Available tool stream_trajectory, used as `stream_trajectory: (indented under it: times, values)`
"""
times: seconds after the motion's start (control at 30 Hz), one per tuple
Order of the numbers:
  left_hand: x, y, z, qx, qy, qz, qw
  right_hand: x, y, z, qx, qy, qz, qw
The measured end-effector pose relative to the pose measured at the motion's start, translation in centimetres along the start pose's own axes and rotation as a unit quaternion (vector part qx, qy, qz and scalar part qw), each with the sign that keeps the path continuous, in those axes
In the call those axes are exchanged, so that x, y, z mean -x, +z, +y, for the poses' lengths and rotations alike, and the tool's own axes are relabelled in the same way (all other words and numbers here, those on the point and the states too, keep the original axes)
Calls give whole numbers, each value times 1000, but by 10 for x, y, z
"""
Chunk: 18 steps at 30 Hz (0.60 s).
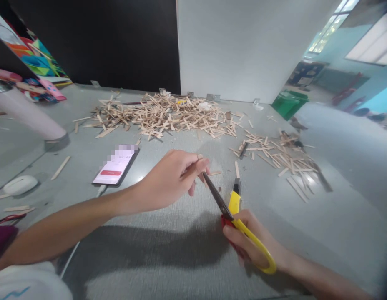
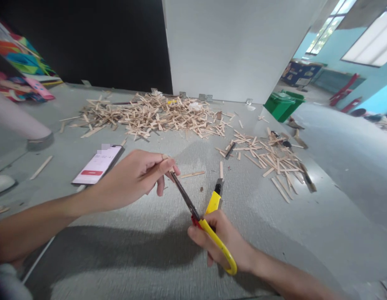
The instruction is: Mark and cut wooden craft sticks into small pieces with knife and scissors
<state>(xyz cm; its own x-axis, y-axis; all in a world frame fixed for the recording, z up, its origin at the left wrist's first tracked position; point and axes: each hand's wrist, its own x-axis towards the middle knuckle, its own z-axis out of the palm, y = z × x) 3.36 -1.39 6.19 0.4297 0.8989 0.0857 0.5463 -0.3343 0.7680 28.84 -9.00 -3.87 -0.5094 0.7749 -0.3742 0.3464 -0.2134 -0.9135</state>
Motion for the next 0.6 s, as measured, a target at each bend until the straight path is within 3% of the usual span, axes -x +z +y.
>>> stream_trajectory:
  times: [0.6]
  values:
    - [2, 4, -6, -90, 62, 47, 993, 1, -2, 3, -45, -40, -12, 998]
